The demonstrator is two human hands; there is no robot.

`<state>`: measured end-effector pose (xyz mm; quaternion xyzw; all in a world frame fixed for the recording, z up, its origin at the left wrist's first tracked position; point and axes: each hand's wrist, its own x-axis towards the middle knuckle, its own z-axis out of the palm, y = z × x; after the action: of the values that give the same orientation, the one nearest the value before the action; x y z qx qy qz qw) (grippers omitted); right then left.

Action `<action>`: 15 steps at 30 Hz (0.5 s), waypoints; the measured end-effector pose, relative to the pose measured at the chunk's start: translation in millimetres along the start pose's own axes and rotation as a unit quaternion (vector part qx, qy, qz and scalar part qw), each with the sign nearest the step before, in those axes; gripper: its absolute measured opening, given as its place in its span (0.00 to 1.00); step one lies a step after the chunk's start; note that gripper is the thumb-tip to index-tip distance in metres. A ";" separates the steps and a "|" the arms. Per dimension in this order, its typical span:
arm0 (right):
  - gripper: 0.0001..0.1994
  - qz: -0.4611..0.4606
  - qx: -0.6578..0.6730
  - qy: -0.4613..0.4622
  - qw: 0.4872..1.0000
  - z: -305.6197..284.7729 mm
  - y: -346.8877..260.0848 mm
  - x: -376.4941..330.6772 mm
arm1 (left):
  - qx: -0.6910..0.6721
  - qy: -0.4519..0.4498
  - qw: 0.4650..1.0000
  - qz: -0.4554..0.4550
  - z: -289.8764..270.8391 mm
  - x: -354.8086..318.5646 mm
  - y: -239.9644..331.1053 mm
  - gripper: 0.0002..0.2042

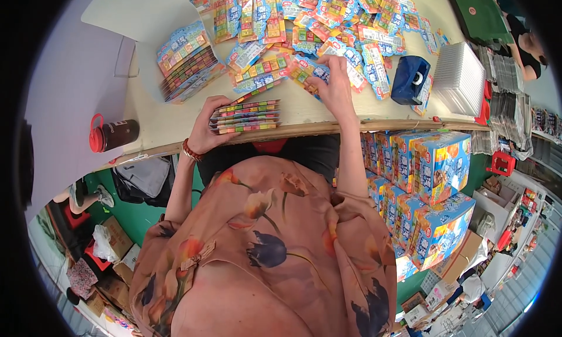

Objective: Sorting small toy or snack packets and organizing them into cardboard boxes on a packing table.

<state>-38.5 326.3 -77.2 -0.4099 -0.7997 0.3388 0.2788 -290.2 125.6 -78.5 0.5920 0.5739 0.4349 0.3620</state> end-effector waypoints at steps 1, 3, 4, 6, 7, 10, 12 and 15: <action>0.19 0.000 0.001 0.011 1.000 -0.7 -0.4 5.0 | 0.008 -0.003 1.000 0.004 -0.2 0.1 -1.4 0.35; 0.18 0.011 0.025 -0.004 1.000 2.2 -4.5 16.0 | 0.016 -0.006 1.000 0.008 -0.9 1.0 -1.7 0.35; 0.18 0.022 0.048 -0.018 0.998 4.1 -10.3 20.8 | 0.007 -0.007 1.000 0.001 -1.4 1.3 -0.2 0.34; 0.11 -0.069 0.048 -0.007 0.996 12.6 -23.1 31.1 | -0.002 -0.010 1.000 -0.006 -2.1 1.8 -1.2 0.34; 0.09 -0.121 0.059 -0.017 0.991 18.4 -27.6 35.8 | 0.005 -0.016 1.000 -0.002 -3.1 1.5 -5.3 0.36; 0.08 -0.136 0.123 -0.145 0.972 39.3 -49.1 37.4 | 0.022 0.028 0.999 -0.001 5.9 -1.2 -14.6 0.43; 0.07 -0.148 0.131 -0.184 0.963 60.8 -57.1 28.1 | 0.133 0.089 0.987 0.015 8.8 3.4 -11.8 0.56; 0.06 -0.102 0.144 -0.212 0.961 64.8 -68.7 16.8 | -0.057 0.050 0.996 -0.049 13.8 5.1 -17.2 0.57</action>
<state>-126.0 290.3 -61.3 -0.2003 -0.8208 0.4993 0.1922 -283.8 133.0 -98.9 0.5191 0.5938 0.4777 0.3870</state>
